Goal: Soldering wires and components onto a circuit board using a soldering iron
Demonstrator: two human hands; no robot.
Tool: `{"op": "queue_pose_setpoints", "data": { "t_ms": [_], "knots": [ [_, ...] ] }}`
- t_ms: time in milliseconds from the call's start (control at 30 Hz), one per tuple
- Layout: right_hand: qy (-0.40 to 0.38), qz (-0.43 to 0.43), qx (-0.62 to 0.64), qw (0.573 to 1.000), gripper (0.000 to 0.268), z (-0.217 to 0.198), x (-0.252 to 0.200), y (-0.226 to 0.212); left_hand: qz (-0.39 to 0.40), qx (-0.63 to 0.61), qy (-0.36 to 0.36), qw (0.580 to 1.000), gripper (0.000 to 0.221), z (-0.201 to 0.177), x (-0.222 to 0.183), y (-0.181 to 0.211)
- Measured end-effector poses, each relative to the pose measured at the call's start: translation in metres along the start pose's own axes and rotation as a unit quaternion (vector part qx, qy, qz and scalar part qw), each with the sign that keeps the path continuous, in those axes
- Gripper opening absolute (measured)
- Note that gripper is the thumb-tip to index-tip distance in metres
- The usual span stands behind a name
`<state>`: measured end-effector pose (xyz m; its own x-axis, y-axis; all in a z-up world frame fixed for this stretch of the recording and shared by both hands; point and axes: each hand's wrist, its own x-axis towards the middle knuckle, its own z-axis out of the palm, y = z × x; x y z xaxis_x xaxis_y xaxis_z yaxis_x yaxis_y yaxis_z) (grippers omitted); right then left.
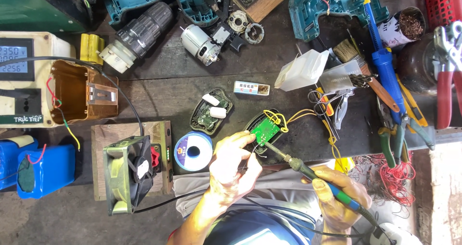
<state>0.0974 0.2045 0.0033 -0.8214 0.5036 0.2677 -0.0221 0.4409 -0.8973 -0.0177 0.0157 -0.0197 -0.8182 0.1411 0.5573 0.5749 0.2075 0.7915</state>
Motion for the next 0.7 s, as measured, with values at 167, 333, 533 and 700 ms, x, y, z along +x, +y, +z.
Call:
{"op": "queue_pose_setpoints", "data": {
  "t_ms": [167,333,533,700],
  "knots": [
    [-0.006,-0.007,-0.012,1.0,0.02,0.0012,0.0038,-0.006,0.001,0.0,0.002,1.0,0.013,0.0002,0.0023,0.0011],
    [-0.017,-0.021,0.01,1.0,0.021,0.0012,0.0048,-0.0059,-0.011,-0.003,-0.003,1.0,0.011,0.0002,0.002,0.0006],
    [-0.008,-0.028,0.024,0.999,0.022,0.0015,0.002,-0.0018,-0.015,-0.004,0.002,1.0,0.011,0.0015,0.004,0.0012],
    [-0.011,-0.034,0.014,0.999,0.023,0.0013,0.0025,-0.0042,-0.023,-0.014,0.003,1.0,0.011,0.002,0.0013,-0.001]
  ]
}}
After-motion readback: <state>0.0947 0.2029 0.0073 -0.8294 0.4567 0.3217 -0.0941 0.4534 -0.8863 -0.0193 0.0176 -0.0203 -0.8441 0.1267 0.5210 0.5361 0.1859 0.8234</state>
